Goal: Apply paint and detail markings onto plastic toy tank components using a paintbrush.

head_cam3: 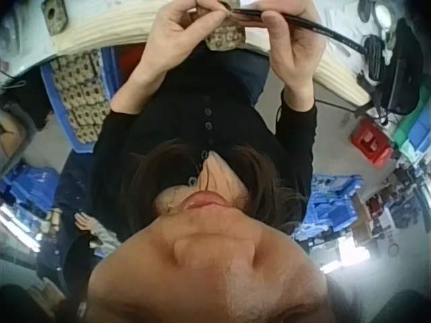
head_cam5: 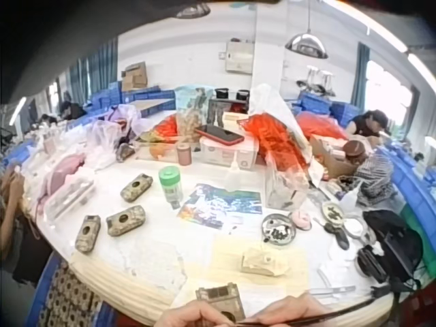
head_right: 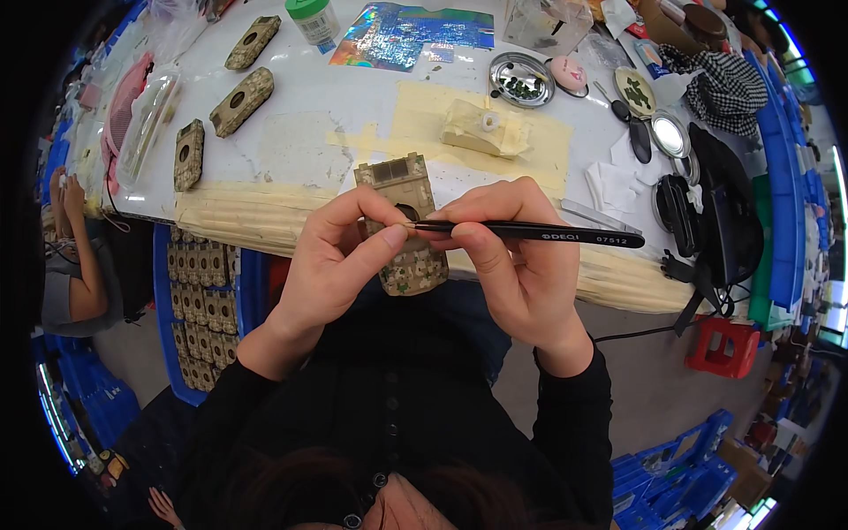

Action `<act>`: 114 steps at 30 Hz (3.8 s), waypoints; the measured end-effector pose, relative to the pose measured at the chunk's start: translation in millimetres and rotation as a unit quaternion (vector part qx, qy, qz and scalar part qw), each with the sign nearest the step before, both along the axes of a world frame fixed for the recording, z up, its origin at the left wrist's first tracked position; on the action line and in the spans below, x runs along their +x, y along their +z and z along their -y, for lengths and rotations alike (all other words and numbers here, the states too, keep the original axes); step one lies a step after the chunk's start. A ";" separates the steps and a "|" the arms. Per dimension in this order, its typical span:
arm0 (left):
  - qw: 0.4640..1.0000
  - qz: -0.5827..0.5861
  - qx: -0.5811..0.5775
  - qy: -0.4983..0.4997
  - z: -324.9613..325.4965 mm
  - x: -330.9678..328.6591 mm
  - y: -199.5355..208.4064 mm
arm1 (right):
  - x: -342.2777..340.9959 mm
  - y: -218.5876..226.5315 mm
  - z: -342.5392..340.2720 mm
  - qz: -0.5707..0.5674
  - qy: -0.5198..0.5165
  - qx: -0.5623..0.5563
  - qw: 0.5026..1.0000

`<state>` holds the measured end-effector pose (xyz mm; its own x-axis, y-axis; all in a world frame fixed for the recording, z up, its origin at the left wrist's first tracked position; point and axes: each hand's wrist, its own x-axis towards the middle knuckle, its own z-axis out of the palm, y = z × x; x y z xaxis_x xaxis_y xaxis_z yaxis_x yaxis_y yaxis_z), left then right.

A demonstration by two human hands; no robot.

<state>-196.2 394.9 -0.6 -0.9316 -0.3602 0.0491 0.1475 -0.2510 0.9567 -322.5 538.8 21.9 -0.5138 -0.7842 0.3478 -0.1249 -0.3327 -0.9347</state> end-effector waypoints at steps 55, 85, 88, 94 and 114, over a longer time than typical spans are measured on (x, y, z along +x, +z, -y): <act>0.963 0.078 0.227 -0.122 11.8 -1.6 11.0 | -10.5 -0.1 -7.4 -0.129 0.024 -0.017 0.991; 0.959 0.080 0.242 -0.121 11.4 -3.8 7.8 | -10.9 -1.4 -6.1 -0.178 0.004 -0.024 0.984; 0.959 0.080 0.243 -0.121 11.8 -3.7 6.7 | -10.7 -0.9 -6.0 -0.178 0.005 -0.022 0.984; 0.959 0.076 0.246 -0.122 12.2 -4.0 6.0 | -10.1 -0.3 -5.9 -0.174 0.003 -0.022 0.985; 0.947 0.075 0.282 -0.131 13.7 -7.0 4.1 | -10.0 -0.5 -7.0 -0.125 0.002 -0.008 0.992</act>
